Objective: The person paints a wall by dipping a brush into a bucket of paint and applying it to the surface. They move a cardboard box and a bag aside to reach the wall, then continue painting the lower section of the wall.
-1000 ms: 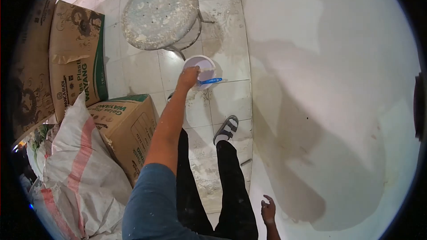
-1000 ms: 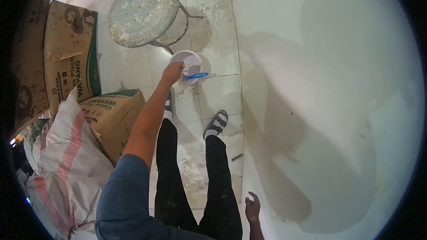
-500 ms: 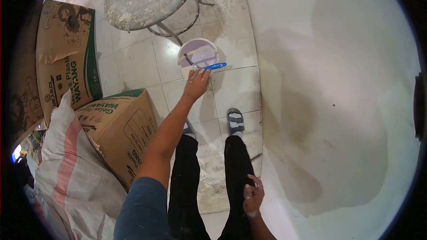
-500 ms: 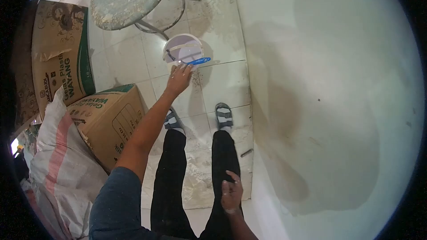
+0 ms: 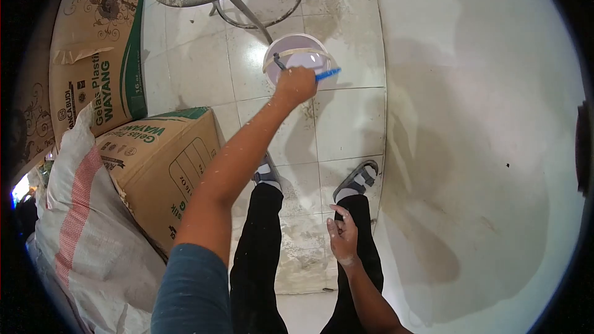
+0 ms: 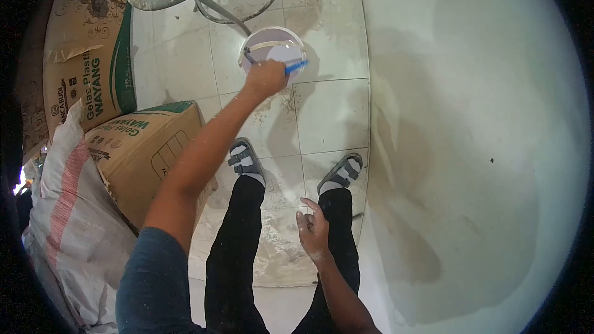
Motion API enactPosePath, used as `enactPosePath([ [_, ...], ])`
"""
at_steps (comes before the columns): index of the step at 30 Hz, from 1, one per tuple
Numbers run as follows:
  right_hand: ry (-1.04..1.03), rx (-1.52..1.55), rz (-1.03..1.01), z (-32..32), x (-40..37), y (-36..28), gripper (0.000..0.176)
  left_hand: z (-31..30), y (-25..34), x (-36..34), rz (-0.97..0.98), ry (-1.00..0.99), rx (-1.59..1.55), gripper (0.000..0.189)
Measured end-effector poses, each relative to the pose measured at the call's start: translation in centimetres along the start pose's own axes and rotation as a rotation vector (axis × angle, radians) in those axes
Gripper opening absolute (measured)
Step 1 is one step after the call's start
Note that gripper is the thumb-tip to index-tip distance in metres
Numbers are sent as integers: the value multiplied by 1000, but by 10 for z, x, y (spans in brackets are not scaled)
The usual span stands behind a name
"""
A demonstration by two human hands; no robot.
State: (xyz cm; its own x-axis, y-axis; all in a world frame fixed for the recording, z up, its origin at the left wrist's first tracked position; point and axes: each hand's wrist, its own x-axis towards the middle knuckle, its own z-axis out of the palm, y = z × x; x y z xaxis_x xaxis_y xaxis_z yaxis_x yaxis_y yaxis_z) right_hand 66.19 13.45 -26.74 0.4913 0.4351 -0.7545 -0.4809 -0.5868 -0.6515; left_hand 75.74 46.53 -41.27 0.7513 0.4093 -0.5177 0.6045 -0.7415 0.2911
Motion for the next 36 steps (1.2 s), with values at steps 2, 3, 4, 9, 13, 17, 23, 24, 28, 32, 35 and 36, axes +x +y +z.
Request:
enactPosePath([
  [2,10,42,17,2,12,4,31,-32,-8,9,50,109,45,32],
  [3,-9,39,22,3,16,6,31,-50,-13,16,17,104,-39,35],
  [4,-29,38,24,4,21,6,30,-65,-22,26,-15,101,-122,39],
  [9,-151,4,76,14,42,-2,29,-58,-90,87,-9,265,-347,38],
  [13,-222,-44,85,16,68,-11,29,-51,-80,51,66,306,-803,38],
  [17,-208,-77,93,14,92,-4,26,6,-59,-9,-194,378,-1059,21],
  [23,-245,-101,190,16,105,5,28,55,-43,3,-518,482,-1143,15],
  [24,-269,-81,224,19,105,0,28,66,-41,10,-523,479,-1147,15],
  [28,-326,-44,259,23,109,-3,28,88,-39,36,-518,601,-1314,21],
  [32,-318,-39,276,21,115,-2,28,109,-52,61,-508,593,-965,27],
  [35,-318,-45,295,21,116,-4,28,91,-44,63,-508,545,-881,29],
  [36,-317,-46,294,21,116,-5,28,92,-43,64,-508,545,-882,29],
])
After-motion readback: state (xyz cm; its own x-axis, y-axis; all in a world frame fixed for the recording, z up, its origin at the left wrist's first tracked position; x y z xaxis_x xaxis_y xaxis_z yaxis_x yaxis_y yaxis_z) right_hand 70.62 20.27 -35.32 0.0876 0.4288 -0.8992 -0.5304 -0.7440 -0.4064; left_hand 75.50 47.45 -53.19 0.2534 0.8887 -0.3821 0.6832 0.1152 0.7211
